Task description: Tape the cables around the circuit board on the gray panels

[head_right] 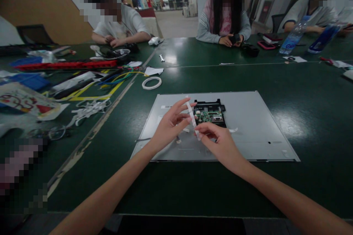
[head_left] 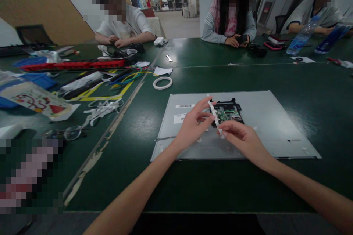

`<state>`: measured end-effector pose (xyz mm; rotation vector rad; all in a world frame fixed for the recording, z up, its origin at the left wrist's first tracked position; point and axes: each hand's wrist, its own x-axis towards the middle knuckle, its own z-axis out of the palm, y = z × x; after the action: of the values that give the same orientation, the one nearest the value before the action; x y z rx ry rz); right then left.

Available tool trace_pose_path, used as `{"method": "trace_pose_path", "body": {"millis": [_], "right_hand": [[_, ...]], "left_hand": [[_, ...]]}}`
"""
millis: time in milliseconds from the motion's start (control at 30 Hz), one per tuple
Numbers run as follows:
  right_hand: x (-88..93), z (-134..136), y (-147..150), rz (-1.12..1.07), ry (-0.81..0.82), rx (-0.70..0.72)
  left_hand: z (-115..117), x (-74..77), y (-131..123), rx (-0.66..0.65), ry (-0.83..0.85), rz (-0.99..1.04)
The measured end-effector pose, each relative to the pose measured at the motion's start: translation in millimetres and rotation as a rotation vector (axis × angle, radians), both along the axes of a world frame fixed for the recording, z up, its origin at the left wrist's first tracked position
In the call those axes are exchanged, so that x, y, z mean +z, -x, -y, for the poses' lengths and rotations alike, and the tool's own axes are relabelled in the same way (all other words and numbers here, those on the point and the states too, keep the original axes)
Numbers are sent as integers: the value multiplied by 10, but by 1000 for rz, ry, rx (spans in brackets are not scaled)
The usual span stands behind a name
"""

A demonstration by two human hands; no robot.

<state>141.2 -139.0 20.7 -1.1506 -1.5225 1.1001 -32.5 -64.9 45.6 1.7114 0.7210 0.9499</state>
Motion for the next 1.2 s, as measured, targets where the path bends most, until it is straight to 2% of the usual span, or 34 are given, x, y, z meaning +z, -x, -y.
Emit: {"method": "trace_pose_path", "body": {"millis": [300,533,833,1067,1200], "right_hand": [[38,6,14,105,44,47],[77,6,16,51,102,33],[27,-47,-55,144,34,13],[78,-100,-134,114,38,-104],[96,-196,-247,14,74,-197]], "left_hand": [[-100,3,41,228,55,60],[-80,43,37,310,94,49],[-99,8,43,312,83,69],[-101,14,39,291,23,56],[-119,-8,52,313,-34,61]]}}
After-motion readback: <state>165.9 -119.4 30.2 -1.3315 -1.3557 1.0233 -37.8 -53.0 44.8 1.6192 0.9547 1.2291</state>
